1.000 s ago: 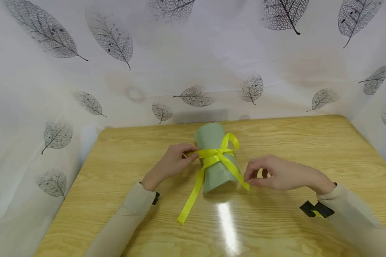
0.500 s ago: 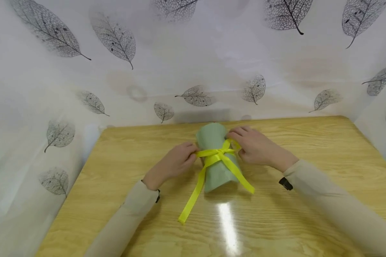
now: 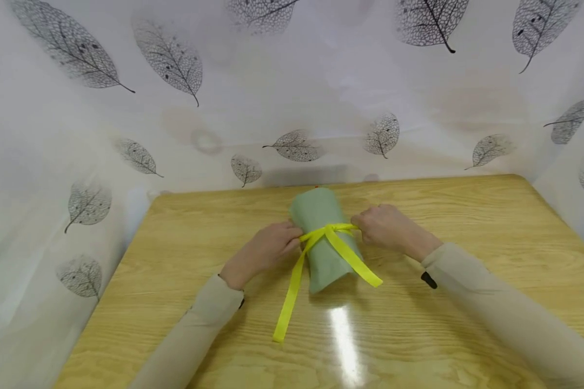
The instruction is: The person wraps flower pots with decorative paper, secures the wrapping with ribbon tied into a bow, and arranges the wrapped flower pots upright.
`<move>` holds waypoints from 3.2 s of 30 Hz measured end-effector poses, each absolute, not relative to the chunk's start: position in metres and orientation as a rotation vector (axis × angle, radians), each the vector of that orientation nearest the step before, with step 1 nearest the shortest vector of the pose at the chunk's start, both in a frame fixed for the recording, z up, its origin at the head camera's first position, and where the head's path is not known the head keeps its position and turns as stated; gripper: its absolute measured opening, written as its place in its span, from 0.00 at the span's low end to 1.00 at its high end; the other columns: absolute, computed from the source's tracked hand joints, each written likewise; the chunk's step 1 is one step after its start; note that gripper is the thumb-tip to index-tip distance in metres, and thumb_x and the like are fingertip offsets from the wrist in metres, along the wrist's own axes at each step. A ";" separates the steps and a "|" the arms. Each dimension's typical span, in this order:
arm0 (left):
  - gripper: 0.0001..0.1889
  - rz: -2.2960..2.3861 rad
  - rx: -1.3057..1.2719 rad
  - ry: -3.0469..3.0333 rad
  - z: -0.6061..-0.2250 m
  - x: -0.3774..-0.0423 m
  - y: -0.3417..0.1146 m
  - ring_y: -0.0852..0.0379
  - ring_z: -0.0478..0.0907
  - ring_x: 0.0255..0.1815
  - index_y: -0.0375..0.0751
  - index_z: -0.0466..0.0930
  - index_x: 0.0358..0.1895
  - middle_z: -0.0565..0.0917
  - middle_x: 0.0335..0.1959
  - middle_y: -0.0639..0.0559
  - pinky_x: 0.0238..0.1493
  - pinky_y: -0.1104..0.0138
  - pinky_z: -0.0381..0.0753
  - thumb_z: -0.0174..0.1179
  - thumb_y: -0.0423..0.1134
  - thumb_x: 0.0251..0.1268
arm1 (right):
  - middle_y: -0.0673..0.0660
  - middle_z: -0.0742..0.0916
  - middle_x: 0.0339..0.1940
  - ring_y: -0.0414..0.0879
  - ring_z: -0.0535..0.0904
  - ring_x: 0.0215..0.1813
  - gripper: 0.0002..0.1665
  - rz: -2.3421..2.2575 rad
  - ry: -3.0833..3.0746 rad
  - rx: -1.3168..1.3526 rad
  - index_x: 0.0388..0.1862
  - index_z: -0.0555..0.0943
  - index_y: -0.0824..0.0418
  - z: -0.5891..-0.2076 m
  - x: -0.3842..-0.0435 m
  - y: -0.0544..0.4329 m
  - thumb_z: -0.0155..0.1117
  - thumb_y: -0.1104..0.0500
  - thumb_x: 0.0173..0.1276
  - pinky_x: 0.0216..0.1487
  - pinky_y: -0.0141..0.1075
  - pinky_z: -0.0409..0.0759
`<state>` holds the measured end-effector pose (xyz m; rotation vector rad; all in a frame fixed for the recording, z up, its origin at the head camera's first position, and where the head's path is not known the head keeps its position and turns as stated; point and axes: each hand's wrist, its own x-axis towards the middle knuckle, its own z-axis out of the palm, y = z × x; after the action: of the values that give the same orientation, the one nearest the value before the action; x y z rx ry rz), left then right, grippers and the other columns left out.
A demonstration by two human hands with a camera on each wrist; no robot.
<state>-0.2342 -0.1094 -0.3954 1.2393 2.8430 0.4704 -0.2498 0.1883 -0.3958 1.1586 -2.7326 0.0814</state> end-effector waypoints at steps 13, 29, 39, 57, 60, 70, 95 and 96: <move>0.13 0.671 1.058 2.806 -0.404 -0.236 -0.112 0.60 0.70 0.32 0.44 0.76 0.32 0.78 0.30 0.54 0.38 0.67 0.73 0.47 0.35 0.78 | 0.49 0.78 0.19 0.39 0.67 0.22 0.09 0.199 -2.783 1.100 0.29 0.79 0.58 -0.401 -0.250 0.203 0.57 0.71 0.61 0.23 0.35 0.75; 0.38 1.459 0.239 2.214 -0.402 -0.239 -0.131 0.47 0.88 0.49 0.29 0.76 0.63 0.87 0.53 0.36 0.49 0.59 0.88 0.34 0.63 0.83 | 0.67 0.86 0.58 0.58 0.84 0.56 0.31 1.462 -3.075 0.546 0.67 0.76 0.67 -0.381 -0.253 0.203 0.43 0.44 0.85 0.50 0.47 0.87; 0.36 1.427 0.144 1.912 -0.408 -0.227 -0.101 0.49 0.85 0.56 0.28 0.74 0.66 0.84 0.59 0.36 0.57 0.58 0.86 0.45 0.61 0.81 | 0.56 0.87 0.42 0.44 0.81 0.36 0.44 1.673 -3.432 0.498 0.70 0.75 0.66 -0.381 -0.244 0.187 0.50 0.30 0.76 0.36 0.37 0.82; 0.29 1.509 0.564 2.312 -0.392 -0.236 -0.085 0.53 0.84 0.55 0.48 0.78 0.64 0.84 0.56 0.52 0.55 0.62 0.86 0.76 0.45 0.60 | 0.64 0.72 0.78 0.63 0.68 0.77 0.53 1.819 -2.999 0.714 0.82 0.56 0.60 -0.397 -0.238 0.187 0.74 0.50 0.67 0.73 0.57 0.71; 0.31 1.503 0.649 2.345 -0.393 -0.242 -0.085 0.53 0.84 0.56 0.48 0.76 0.66 0.84 0.57 0.50 0.56 0.61 0.86 0.76 0.44 0.59 | 0.63 0.77 0.73 0.61 0.74 0.73 0.52 1.688 -2.951 0.723 0.80 0.60 0.59 -0.400 -0.240 0.188 0.76 0.50 0.64 0.69 0.57 0.76; 0.38 1.518 0.635 2.303 -0.404 -0.257 -0.092 0.47 0.80 0.64 0.42 0.67 0.73 0.78 0.65 0.44 0.63 0.59 0.83 0.75 0.38 0.61 | 0.60 0.85 0.61 0.56 0.82 0.62 0.47 1.303 -2.966 0.715 0.73 0.69 0.61 -0.398 -0.244 0.177 0.80 0.49 0.59 0.65 0.54 0.79; 0.52 1.107 0.721 2.587 -0.390 -0.255 -0.070 0.44 0.75 0.70 0.36 0.58 0.76 0.74 0.71 0.39 0.70 0.53 0.77 0.81 0.46 0.51 | 0.63 0.90 0.49 0.59 0.88 0.51 0.39 0.905 -2.870 0.881 0.60 0.78 0.66 -0.384 -0.238 0.188 0.82 0.48 0.56 0.53 0.52 0.86; 0.52 1.087 0.725 2.598 -0.389 -0.256 -0.069 0.44 0.75 0.69 0.36 0.58 0.76 0.74 0.70 0.39 0.70 0.53 0.77 0.81 0.46 0.51 | 0.63 0.90 0.49 0.59 0.88 0.51 0.39 0.901 -2.873 0.870 0.60 0.78 0.66 -0.385 -0.238 0.188 0.82 0.48 0.56 0.53 0.52 0.87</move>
<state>-0.2559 -0.0695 -0.3890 0.7247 2.5976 1.0869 -0.2379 0.1880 -0.3849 0.8702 -2.8728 0.9013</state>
